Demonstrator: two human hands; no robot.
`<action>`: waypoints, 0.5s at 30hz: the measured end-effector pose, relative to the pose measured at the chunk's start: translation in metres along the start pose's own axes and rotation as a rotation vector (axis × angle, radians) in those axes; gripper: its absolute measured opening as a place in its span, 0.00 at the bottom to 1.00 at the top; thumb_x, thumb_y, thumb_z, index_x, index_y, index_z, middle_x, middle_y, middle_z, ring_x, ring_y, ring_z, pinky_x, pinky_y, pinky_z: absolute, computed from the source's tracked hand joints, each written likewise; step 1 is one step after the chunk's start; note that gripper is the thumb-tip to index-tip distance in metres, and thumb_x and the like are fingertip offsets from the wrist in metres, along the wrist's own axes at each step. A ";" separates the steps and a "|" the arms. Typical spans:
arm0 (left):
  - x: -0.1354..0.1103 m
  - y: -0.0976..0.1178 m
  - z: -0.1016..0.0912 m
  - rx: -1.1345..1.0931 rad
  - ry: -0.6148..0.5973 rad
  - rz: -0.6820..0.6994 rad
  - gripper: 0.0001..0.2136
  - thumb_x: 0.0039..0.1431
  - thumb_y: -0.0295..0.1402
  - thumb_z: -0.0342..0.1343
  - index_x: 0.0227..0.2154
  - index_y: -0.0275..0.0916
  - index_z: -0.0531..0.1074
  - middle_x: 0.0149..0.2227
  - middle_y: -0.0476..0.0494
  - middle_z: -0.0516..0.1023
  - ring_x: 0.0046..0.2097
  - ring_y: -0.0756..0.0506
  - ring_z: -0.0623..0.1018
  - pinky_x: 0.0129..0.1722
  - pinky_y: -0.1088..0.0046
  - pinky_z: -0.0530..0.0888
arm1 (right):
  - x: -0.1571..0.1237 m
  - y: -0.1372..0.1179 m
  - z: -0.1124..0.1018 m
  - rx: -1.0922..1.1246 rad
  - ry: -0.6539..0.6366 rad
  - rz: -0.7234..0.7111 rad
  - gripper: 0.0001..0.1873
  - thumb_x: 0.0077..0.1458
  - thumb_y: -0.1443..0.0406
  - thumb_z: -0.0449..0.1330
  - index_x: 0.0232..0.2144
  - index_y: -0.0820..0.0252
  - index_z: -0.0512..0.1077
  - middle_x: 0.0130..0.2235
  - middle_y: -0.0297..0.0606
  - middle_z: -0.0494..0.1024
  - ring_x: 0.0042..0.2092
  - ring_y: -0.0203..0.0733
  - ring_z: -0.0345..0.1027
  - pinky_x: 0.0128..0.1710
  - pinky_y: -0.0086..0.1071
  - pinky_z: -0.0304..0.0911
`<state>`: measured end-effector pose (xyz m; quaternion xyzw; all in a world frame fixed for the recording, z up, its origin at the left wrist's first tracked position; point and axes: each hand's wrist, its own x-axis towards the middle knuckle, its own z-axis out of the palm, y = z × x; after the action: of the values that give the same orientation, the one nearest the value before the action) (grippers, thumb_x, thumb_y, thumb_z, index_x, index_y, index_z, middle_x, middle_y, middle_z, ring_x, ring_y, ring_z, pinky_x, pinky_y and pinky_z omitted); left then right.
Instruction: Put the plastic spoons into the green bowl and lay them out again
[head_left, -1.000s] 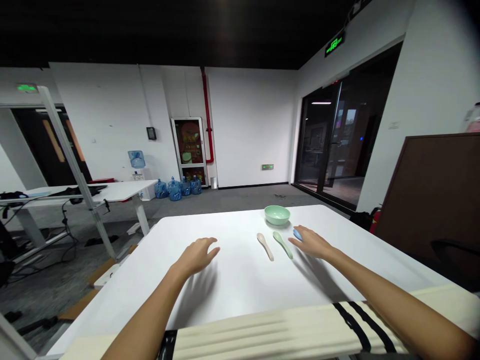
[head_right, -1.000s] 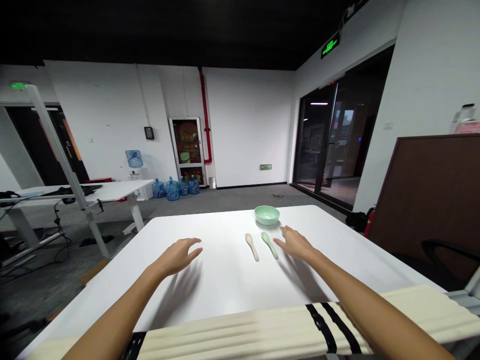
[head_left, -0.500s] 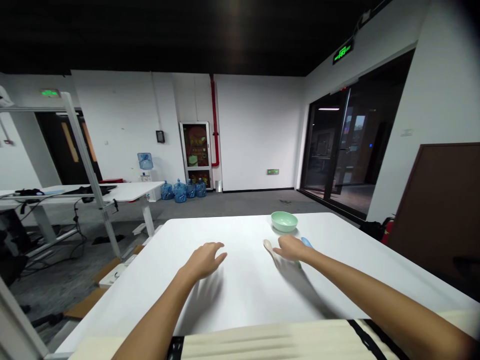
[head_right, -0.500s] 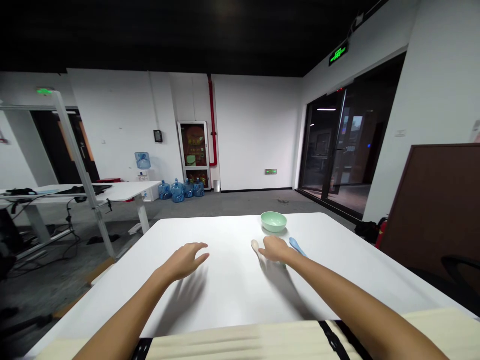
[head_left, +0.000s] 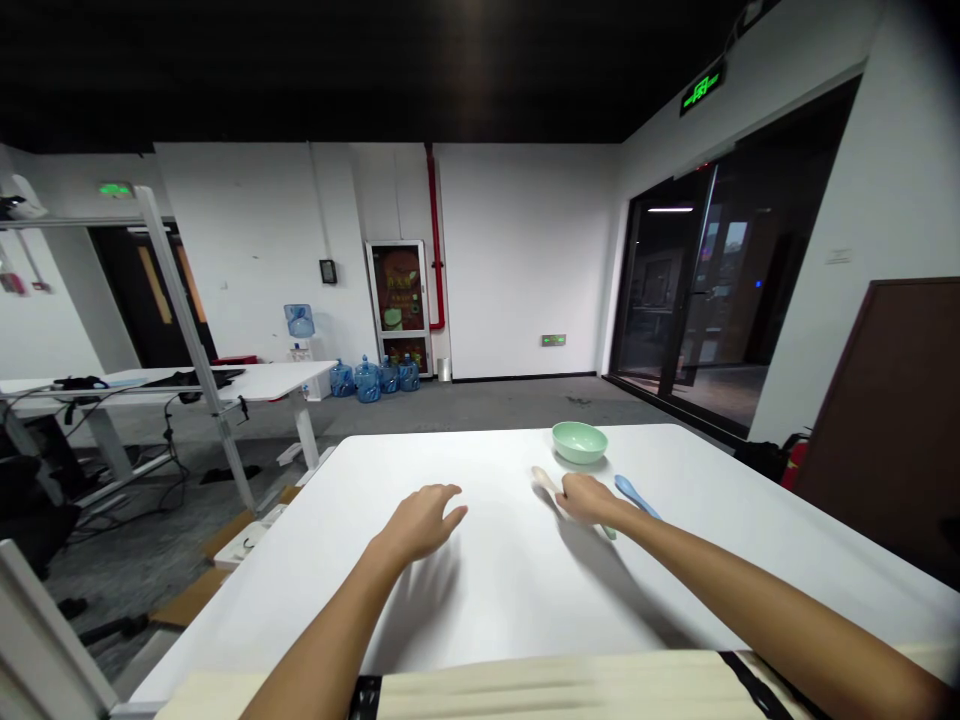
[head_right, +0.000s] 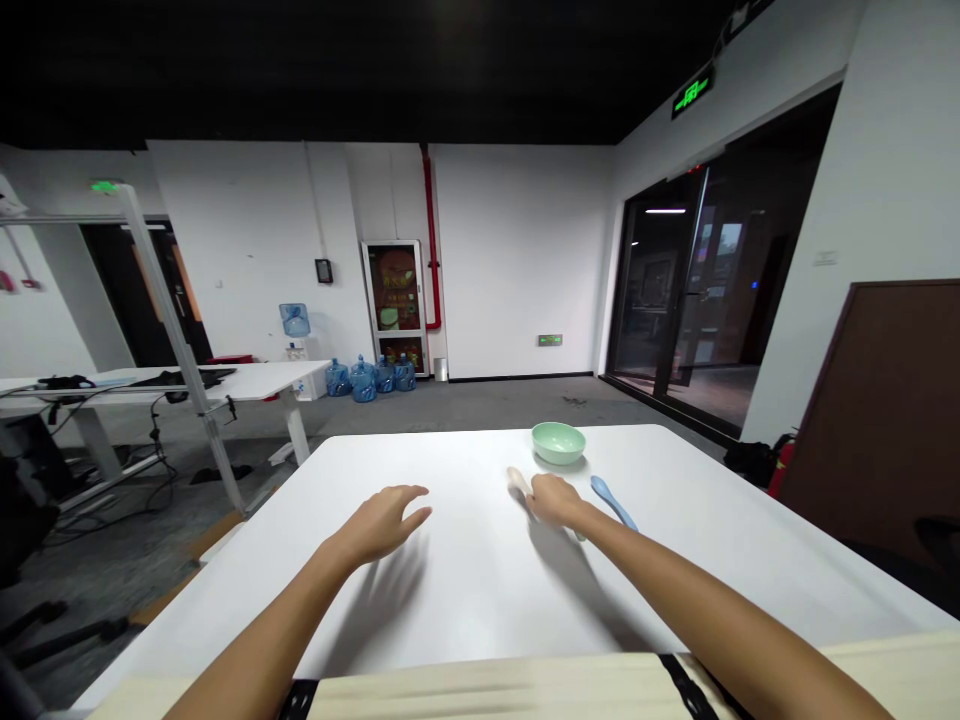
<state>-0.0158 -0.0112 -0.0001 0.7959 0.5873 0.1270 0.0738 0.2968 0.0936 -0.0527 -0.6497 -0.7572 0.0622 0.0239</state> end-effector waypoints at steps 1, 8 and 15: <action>0.000 0.000 0.000 -0.002 -0.003 0.002 0.26 0.64 0.48 0.43 0.58 0.40 0.68 0.58 0.39 0.72 0.59 0.37 0.70 0.57 0.58 0.67 | 0.003 0.003 -0.006 -0.004 0.026 -0.008 0.17 0.60 0.56 0.52 0.32 0.63 0.73 0.38 0.48 0.78 0.39 0.47 0.72 0.34 0.32 0.58; 0.001 -0.001 -0.002 -0.008 -0.002 -0.013 0.25 0.64 0.48 0.43 0.58 0.41 0.68 0.58 0.39 0.73 0.59 0.37 0.70 0.57 0.59 0.67 | 0.031 0.034 -0.046 -0.023 0.254 0.111 0.20 0.62 0.57 0.47 0.36 0.62 0.74 0.40 0.50 0.78 0.40 0.50 0.73 0.36 0.34 0.59; 0.003 -0.003 -0.003 -0.014 -0.023 -0.015 0.25 0.64 0.48 0.43 0.58 0.41 0.68 0.58 0.39 0.73 0.58 0.36 0.71 0.56 0.57 0.68 | 0.071 0.060 -0.043 -0.004 0.274 0.309 0.18 0.60 0.59 0.51 0.40 0.63 0.76 0.43 0.54 0.78 0.44 0.51 0.73 0.39 0.36 0.62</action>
<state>-0.0188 -0.0075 0.0021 0.7922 0.5917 0.1216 0.0871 0.3501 0.1752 -0.0206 -0.7606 -0.6383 -0.0254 0.1157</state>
